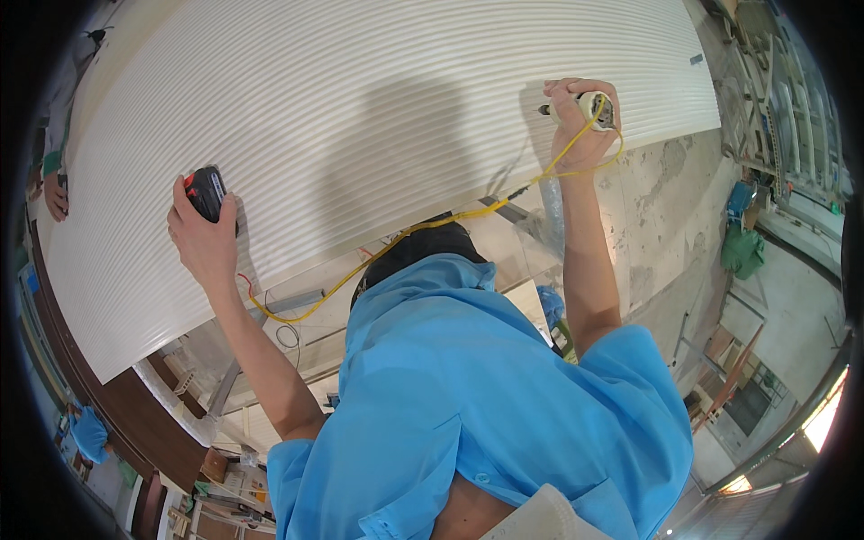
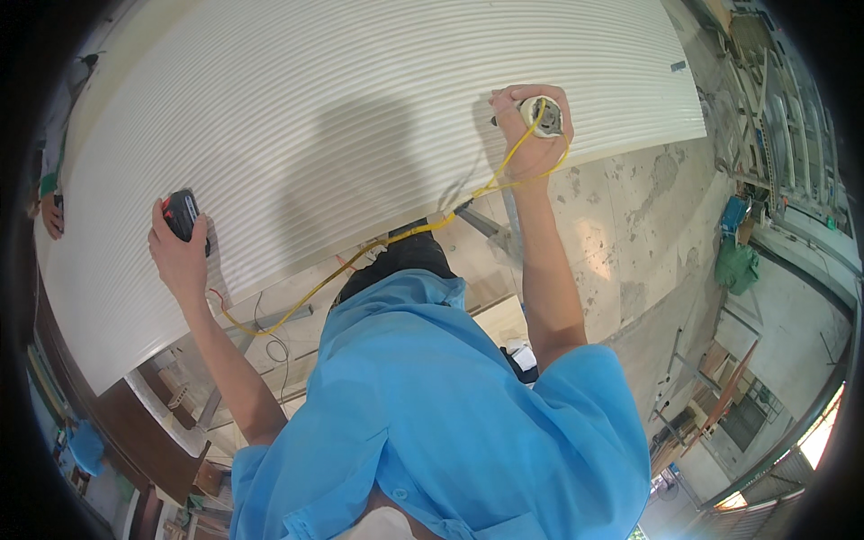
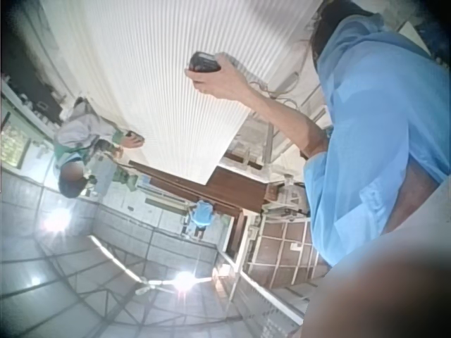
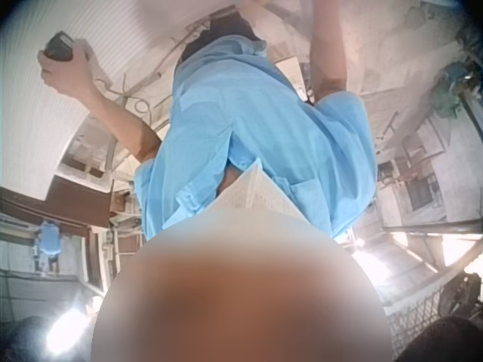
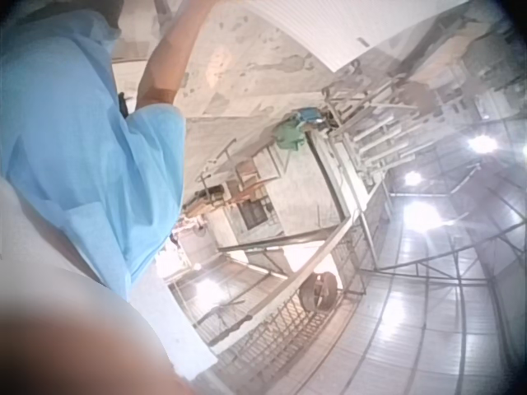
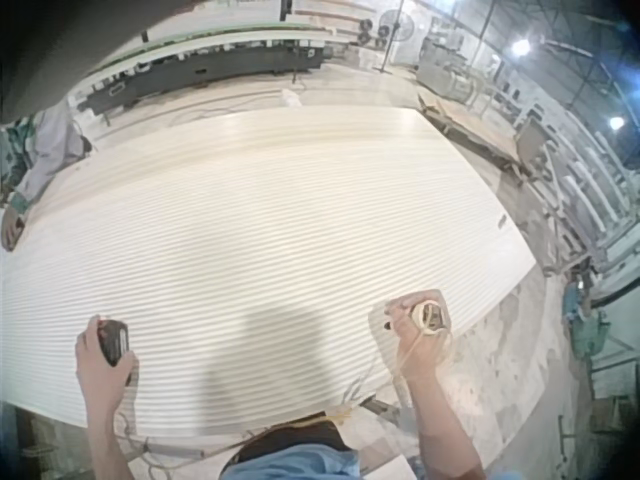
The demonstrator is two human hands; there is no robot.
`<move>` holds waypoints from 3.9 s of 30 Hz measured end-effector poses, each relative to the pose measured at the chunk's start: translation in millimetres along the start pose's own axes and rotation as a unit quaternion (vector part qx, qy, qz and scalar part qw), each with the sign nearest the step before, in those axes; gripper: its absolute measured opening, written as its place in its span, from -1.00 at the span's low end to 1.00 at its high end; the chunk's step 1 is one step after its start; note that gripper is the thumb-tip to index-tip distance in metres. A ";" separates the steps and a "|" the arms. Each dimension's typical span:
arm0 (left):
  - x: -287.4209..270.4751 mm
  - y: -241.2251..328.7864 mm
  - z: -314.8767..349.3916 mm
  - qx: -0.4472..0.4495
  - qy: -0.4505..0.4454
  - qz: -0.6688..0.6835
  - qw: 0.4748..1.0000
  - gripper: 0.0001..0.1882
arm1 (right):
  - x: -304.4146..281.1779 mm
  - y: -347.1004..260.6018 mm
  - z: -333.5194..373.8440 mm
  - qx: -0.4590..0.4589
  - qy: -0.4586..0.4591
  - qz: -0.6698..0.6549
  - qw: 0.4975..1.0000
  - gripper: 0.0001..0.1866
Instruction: The person measures a large white ribbed panel using a tape measure held in both hands. The person moves the tape measure along the panel surface while maintaining contact with the panel.
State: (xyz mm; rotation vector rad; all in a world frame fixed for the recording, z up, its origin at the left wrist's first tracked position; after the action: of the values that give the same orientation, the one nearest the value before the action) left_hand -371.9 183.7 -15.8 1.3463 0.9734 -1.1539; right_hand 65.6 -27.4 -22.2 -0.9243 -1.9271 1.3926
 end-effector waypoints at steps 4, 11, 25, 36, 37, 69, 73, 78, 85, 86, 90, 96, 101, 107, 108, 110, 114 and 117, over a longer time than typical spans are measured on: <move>-0.8 1.1 -1.3 -0.005 -0.004 -0.002 1.000 -0.09 | 2.1 4.5 0.1 0.016 -0.010 0.018 1.000 -0.78; -1.7 2.7 0.4 -0.007 -0.004 0.007 1.000 -0.10 | -2.8 -2.1 -12.4 -0.032 -0.034 -0.030 0.998 -0.78; -2.1 3.9 -0.3 -0.009 0.003 0.005 1.000 -0.10 | 6.9 8.1 -19.2 0.005 -0.020 -0.050 0.999 -0.78; -1.5 2.9 -0.6 -0.004 0.006 0.010 1.000 -0.10 | 10.0 2.0 -28.0 -0.009 -0.029 -0.054 0.998 -0.78; -1.7 3.0 -0.6 -0.005 0.005 0.009 1.000 -0.10 | 12.5 5.9 -28.0 0.002 -0.024 -0.049 0.998 -0.78; -2.6 5.4 -1.2 -0.018 0.000 0.012 1.000 -0.09 | 17.3 14.2 -46.9 0.004 -0.029 -0.043 0.999 -0.79; -2.8 6.0 -1.5 -0.017 0.004 0.004 1.000 -0.10 | 23.7 19.8 -45.5 0.027 -0.038 -0.004 0.999 -0.79; -2.3 6.8 -2.3 -0.020 0.008 0.011 1.000 -0.10 | 17.8 14.5 -52.4 -0.008 -0.049 -0.013 0.999 -0.79; -1.3 7.4 -7.0 -0.018 0.009 -0.003 1.000 -0.10 | 27.1 19.6 -50.7 0.026 -0.040 0.012 0.999 -0.80; -1.1 7.3 -7.3 -0.019 0.006 0.002 1.000 -0.10 | 27.3 20.1 -50.5 0.045 -0.039 0.020 0.998 -0.81; -0.8 7.3 -9.5 -0.018 0.008 0.006 1.000 -0.10 | 23.5 13.7 -57.1 -0.002 -0.037 0.012 0.999 -0.81; -0.2 9.5 -14.4 -0.021 0.006 -0.001 1.000 -0.09 | 31.2 17.0 -58.3 0.023 -0.025 0.015 0.999 -0.80; 0.3 10.3 -18.6 -0.020 0.006 -0.002 1.000 -0.09 | 30.8 16.5 -57.5 0.027 -0.021 0.024 0.999 -0.80; 0.9 10.0 -21.8 -0.016 0.001 0.002 1.000 -0.10 | 30.4 19.0 -67.5 -0.014 -0.034 0.015 0.999 -0.80; 0.8 10.1 -22.4 -0.013 0.004 -0.001 1.000 -0.10 | 32.1 21.7 -67.2 0.004 -0.027 0.010 1.000 -0.80; 0.5 10.2 -23.4 -0.012 0.008 -0.003 1.000 -0.10 | 35.8 25.1 -65.9 0.023 -0.029 -0.007 0.999 -0.80; 1.4 10.5 -24.8 -0.015 0.006 -0.002 1.000 -0.10 | 34.9 24.2 -68.4 0.025 -0.035 -0.001 0.999 -0.80; 1.0 10.5 -25.5 -0.017 0.006 0.003 1.000 -0.10 | 32.7 20.8 -74.2 -0.004 -0.039 -0.029 0.999 -0.80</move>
State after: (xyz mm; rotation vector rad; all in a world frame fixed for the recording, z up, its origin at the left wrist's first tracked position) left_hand -358.7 207.9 -15.5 1.3305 0.9929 -1.1211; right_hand 108.5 44.5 -19.0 -0.8229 -2.0026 1.4060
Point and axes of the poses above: each hand's wrist, its own z-axis away from the middle knuckle, its own x-axis out of the palm, y = z × x, the point moved 2 cm from there along -z, towards the middle knuckle, and after that the axes turned 3 degrees about -y, right-handed, at the moved point
